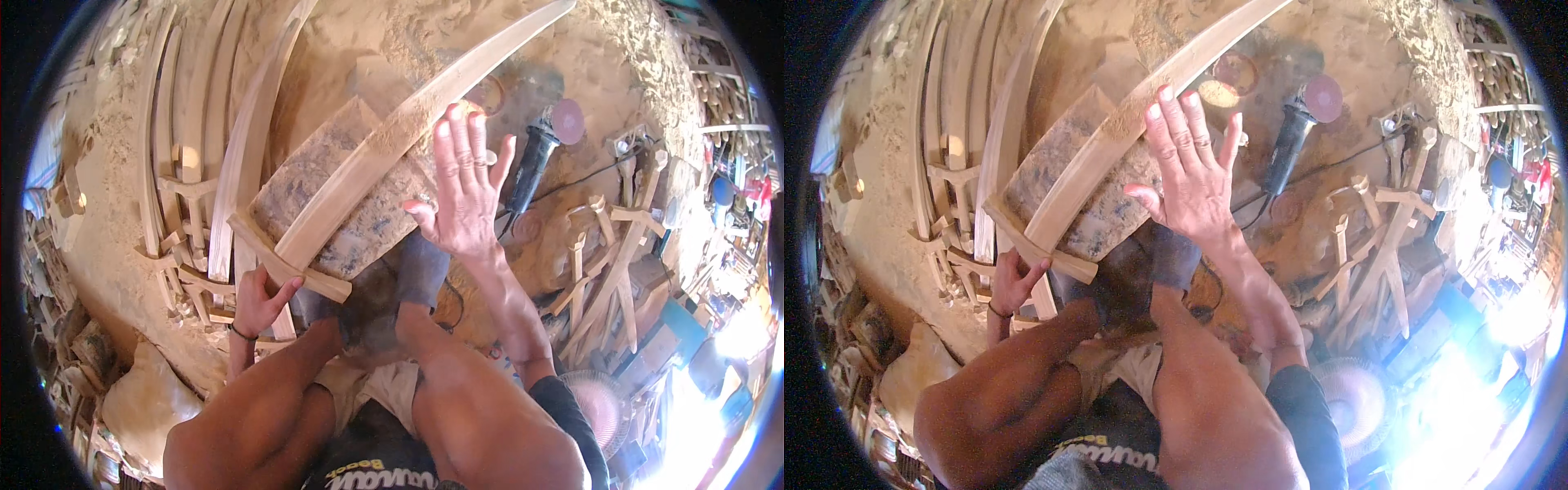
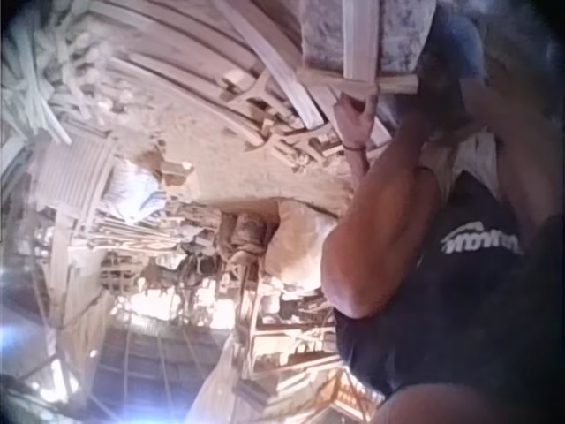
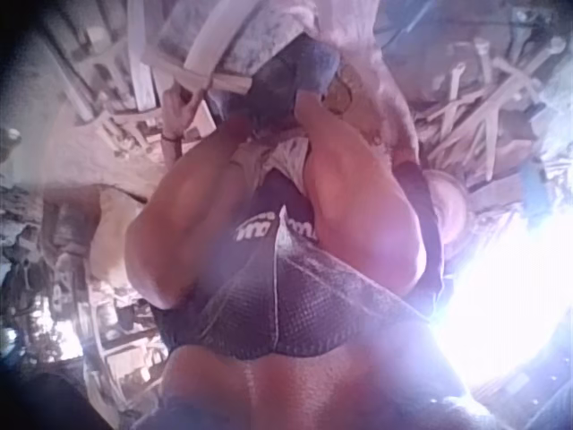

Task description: The person sands the blade and guard of a wooden sword using a handheld power sander, applies liquid adhesive to the joint between the blade and guard, and then continues sanding the edges.

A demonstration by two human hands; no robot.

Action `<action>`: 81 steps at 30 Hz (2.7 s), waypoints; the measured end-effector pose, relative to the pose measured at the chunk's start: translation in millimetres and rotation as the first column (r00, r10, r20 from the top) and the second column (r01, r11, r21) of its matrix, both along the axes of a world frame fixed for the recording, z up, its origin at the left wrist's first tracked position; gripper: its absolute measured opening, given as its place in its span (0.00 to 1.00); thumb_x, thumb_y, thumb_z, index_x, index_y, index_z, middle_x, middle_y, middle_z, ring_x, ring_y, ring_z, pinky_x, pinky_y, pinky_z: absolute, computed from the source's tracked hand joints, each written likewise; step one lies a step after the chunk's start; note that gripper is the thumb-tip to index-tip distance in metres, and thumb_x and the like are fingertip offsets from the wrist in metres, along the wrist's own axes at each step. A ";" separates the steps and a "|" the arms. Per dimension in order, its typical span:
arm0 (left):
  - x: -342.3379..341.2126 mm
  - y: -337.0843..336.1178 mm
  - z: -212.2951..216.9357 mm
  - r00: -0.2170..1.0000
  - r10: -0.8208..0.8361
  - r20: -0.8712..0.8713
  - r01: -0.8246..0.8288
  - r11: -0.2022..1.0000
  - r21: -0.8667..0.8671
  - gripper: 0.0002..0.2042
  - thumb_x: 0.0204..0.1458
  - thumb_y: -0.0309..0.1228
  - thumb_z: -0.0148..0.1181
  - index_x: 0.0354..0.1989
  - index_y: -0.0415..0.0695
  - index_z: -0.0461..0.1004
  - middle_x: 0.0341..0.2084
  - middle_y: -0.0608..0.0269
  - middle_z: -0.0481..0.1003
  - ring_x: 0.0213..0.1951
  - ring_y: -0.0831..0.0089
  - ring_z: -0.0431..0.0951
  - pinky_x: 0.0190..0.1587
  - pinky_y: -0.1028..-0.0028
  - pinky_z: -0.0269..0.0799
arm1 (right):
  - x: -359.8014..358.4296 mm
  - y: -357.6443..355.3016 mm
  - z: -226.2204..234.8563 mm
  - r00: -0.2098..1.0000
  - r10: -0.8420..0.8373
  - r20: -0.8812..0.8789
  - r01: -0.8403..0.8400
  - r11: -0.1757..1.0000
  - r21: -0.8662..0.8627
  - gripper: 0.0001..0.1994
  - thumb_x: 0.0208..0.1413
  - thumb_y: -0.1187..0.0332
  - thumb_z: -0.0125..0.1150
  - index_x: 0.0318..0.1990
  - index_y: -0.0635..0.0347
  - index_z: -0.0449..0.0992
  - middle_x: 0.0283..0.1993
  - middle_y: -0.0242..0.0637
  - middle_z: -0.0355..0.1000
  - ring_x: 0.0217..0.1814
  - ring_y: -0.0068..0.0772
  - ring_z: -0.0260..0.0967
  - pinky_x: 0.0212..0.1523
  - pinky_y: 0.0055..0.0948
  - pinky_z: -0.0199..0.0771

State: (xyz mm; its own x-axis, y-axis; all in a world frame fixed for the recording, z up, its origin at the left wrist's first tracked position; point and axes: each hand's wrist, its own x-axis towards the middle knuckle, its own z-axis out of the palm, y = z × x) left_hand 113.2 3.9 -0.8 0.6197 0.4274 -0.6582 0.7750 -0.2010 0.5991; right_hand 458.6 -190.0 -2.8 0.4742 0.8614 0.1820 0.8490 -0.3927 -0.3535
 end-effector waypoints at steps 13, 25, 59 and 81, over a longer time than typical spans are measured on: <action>1.7 -2.0 10.1 1.000 0.007 -0.018 -0.008 0.999 -0.049 0.28 0.60 0.53 0.74 0.40 0.33 0.80 0.12 0.59 0.72 0.16 0.73 0.71 0.22 0.67 0.65 | -18.2 11.6 5.5 0.999 -0.037 0.000 0.037 0.994 0.101 0.45 0.70 0.29 0.41 0.83 0.51 0.59 0.88 0.32 0.52 0.92 0.35 0.41 0.85 0.71 0.26; -8.1 -0.9 -7.2 0.991 0.102 0.083 -0.099 0.994 -0.038 0.29 0.57 0.53 0.77 0.39 0.33 0.79 0.12 0.61 0.71 0.15 0.75 0.69 0.21 0.67 0.62 | 12.0 6.5 -10.8 0.972 0.171 0.161 -0.145 0.977 -0.159 0.44 0.76 0.38 0.44 0.83 0.69 0.51 0.87 0.58 0.48 0.92 0.57 0.37 0.85 0.67 0.22; -4.6 -7.2 -3.1 0.980 0.014 0.198 -0.058 0.973 0.222 0.21 0.47 0.25 0.80 0.46 0.36 0.74 0.32 0.49 0.82 0.32 0.65 0.82 0.37 0.65 0.77 | 3.5 26.3 10.6 0.995 0.035 -0.092 -0.052 0.979 -0.195 0.56 0.63 0.30 0.60 0.82 0.68 0.51 0.87 0.57 0.47 0.91 0.59 0.35 0.88 0.58 0.39; -40.6 107.5 89.1 0.980 0.139 -0.143 -0.199 0.638 -0.744 0.29 0.67 0.49 0.67 0.60 0.32 0.76 0.26 0.63 0.77 0.25 0.80 0.75 0.25 0.78 0.68 | 161.1 -28.8 -39.0 0.915 -0.356 -0.189 0.273 0.893 -0.358 0.11 0.67 0.63 0.64 0.45 0.58 0.89 0.48 0.47 0.86 0.53 0.47 0.84 0.55 0.47 0.84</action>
